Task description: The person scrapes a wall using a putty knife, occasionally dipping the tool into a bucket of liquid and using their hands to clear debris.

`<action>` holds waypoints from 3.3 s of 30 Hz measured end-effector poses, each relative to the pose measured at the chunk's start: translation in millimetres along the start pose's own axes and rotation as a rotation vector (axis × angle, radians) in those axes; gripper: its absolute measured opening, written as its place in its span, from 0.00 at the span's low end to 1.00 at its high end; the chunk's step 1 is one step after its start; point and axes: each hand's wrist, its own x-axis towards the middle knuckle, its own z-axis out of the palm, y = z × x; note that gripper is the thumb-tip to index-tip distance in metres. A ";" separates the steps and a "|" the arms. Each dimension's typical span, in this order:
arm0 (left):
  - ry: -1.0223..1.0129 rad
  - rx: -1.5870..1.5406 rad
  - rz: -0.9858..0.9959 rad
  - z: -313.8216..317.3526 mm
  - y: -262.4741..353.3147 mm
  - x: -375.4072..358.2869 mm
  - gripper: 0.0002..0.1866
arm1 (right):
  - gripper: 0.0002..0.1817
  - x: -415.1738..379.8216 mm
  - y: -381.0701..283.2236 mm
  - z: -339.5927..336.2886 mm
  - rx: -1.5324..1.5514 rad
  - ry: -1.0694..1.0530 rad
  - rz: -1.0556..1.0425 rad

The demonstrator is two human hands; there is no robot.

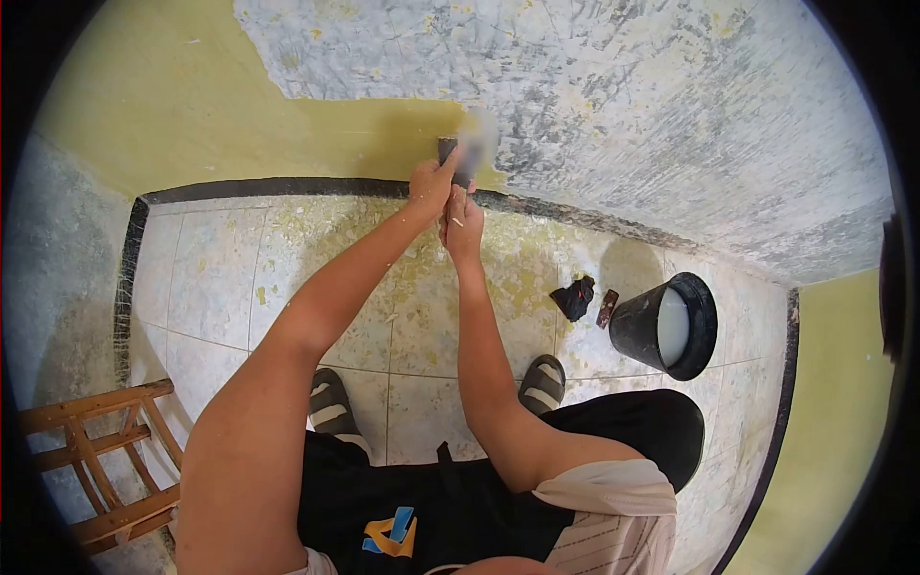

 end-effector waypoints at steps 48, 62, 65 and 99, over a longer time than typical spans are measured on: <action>0.016 -0.365 -0.137 11.2 2.3 5.9 0.19 | 0.23 6.6 -25.1 -17.4 -0.368 0.046 0.033; 0.003 -0.370 -0.139 13.7 -1.0 9.9 0.22 | 0.19 8.2 -52.0 -17.9 -0.547 0.015 -0.027; -0.013 -0.393 -0.141 15.3 9.6 2.6 0.22 | 0.19 7.4 -53.7 -16.4 -0.523 0.023 -0.011; -0.093 -0.047 0.065 -16.7 26.3 -18.7 0.29 | 0.26 -25.3 -24.5 34.7 0.039 -0.011 -0.038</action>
